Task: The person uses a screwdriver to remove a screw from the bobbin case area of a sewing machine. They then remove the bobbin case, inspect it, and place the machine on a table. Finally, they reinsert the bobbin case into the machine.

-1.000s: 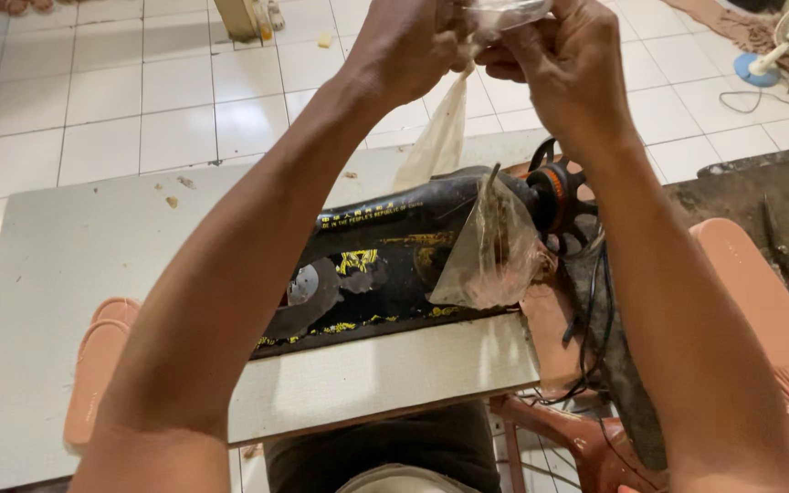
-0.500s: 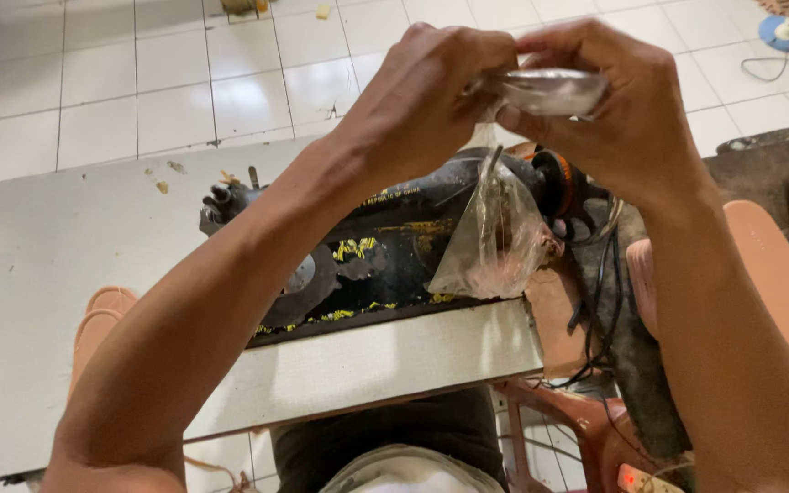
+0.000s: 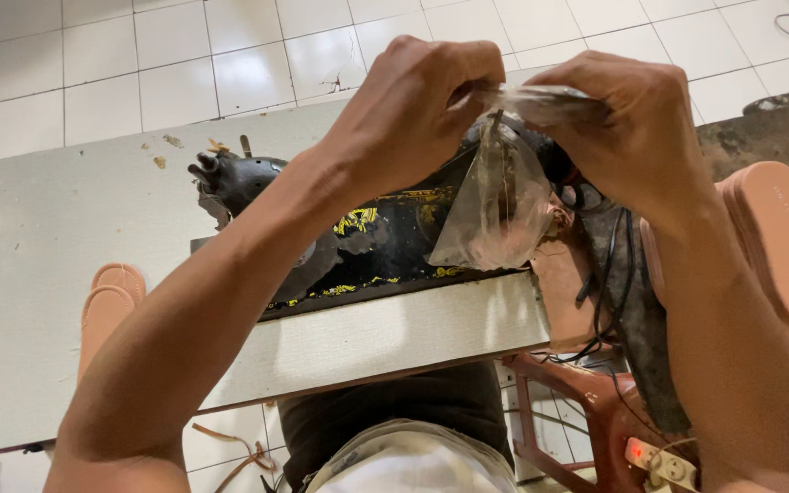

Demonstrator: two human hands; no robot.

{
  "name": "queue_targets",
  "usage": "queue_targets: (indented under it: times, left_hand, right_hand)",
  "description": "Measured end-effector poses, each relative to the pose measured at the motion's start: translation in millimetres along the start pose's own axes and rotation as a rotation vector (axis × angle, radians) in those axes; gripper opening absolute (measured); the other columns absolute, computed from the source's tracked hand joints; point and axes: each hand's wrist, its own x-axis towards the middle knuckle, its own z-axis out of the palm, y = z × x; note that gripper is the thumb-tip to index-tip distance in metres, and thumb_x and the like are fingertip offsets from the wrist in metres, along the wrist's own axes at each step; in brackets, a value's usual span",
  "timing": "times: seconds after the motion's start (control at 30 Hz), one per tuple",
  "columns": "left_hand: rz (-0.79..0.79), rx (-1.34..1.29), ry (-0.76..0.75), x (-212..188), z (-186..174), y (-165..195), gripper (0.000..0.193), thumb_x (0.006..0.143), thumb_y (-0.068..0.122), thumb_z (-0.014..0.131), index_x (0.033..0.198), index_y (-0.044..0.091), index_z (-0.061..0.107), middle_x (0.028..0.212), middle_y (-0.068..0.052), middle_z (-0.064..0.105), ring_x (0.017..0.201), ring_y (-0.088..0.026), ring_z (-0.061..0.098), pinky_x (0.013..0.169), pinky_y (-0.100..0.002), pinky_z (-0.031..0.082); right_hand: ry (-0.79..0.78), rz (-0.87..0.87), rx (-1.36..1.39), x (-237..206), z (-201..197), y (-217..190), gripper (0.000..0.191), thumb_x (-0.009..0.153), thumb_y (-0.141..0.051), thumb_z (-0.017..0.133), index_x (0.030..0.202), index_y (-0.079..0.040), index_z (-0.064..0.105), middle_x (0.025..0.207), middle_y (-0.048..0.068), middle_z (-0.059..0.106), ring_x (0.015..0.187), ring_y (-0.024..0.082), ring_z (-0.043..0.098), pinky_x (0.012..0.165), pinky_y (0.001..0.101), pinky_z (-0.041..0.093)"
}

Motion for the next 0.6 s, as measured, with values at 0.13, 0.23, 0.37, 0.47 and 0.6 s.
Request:
queue_targets:
  times: [0.13, 0.23, 0.37, 0.47, 0.6]
  left_hand:
    - [0.012, 0.032, -0.017, -7.0, 5.9, 1.2, 0.006, 0.099, 0.002, 0.066, 0.096, 0.005, 0.07, 0.08, -0.011, 0.074, 0.055, -0.017, 0.064, 0.044, -0.031, 0.047]
    - [0.061, 0.084, -0.041, -15.7, 7.2, 1.6, 0.007, 0.1, -0.001, 0.065, 0.099, 0.005, 0.069, 0.088, -0.012, 0.075, 0.063, -0.019, 0.067, 0.05, -0.032, 0.053]
    - [0.216, 0.19, 0.033, -27.7, 6.7, 5.5, 0.01, 0.102, -0.002, 0.065, 0.107, 0.007, 0.068, 0.105, -0.012, 0.076, 0.086, -0.022, 0.074, 0.072, -0.032, 0.062]
    - [0.246, 0.223, 0.088, -31.3, 5.2, 9.0, 0.012, 0.103, 0.002, 0.066, 0.113, 0.008, 0.068, 0.111, -0.01, 0.075, 0.096, -0.022, 0.075, 0.086, -0.036, 0.063]
    - [0.237, 0.279, -0.009, -27.1, 4.0, 12.1, 0.013, 0.101, 0.006, 0.069, 0.114, 0.007, 0.07, 0.112, -0.009, 0.075, 0.098, -0.023, 0.072, 0.091, -0.038, 0.06]
  right_hand:
    - [-0.005, 0.063, 0.056, -0.5, 2.8, 2.6, 0.011, 0.099, -0.001, 0.077, 0.109, 0.001, 0.075, 0.098, 0.015, 0.076, 0.074, 0.016, 0.071, 0.058, 0.0248, 0.055]
    - [-0.035, -0.038, -0.036, -6.7, 2.1, 2.0, 0.013, 0.101, 0.001, 0.078, 0.114, -0.002, 0.076, 0.106, 0.014, 0.077, 0.08, 0.017, 0.074, 0.063, 0.0232, 0.059]
    - [0.004, -0.136, -0.118, -18.7, 1.1, -4.5, 0.027, 0.093, 0.007, 0.075, 0.118, -0.002, 0.075, 0.114, 0.016, 0.074, 0.095, 0.023, 0.075, 0.081, 0.0307, 0.064]
    - [0.051, -0.155, -0.03, -19.9, 3.8, -6.6, 0.024, 0.099, 0.008, 0.074, 0.119, -0.005, 0.075, 0.118, 0.013, 0.074, 0.101, 0.022, 0.076, 0.082, 0.0285, 0.065]
    - [-0.072, -0.177, -0.211, -18.5, 1.1, -6.2, 0.025, 0.092, 0.004, 0.08, 0.115, -0.004, 0.077, 0.116, 0.011, 0.075, 0.107, 0.023, 0.072, 0.09, 0.031, 0.063]
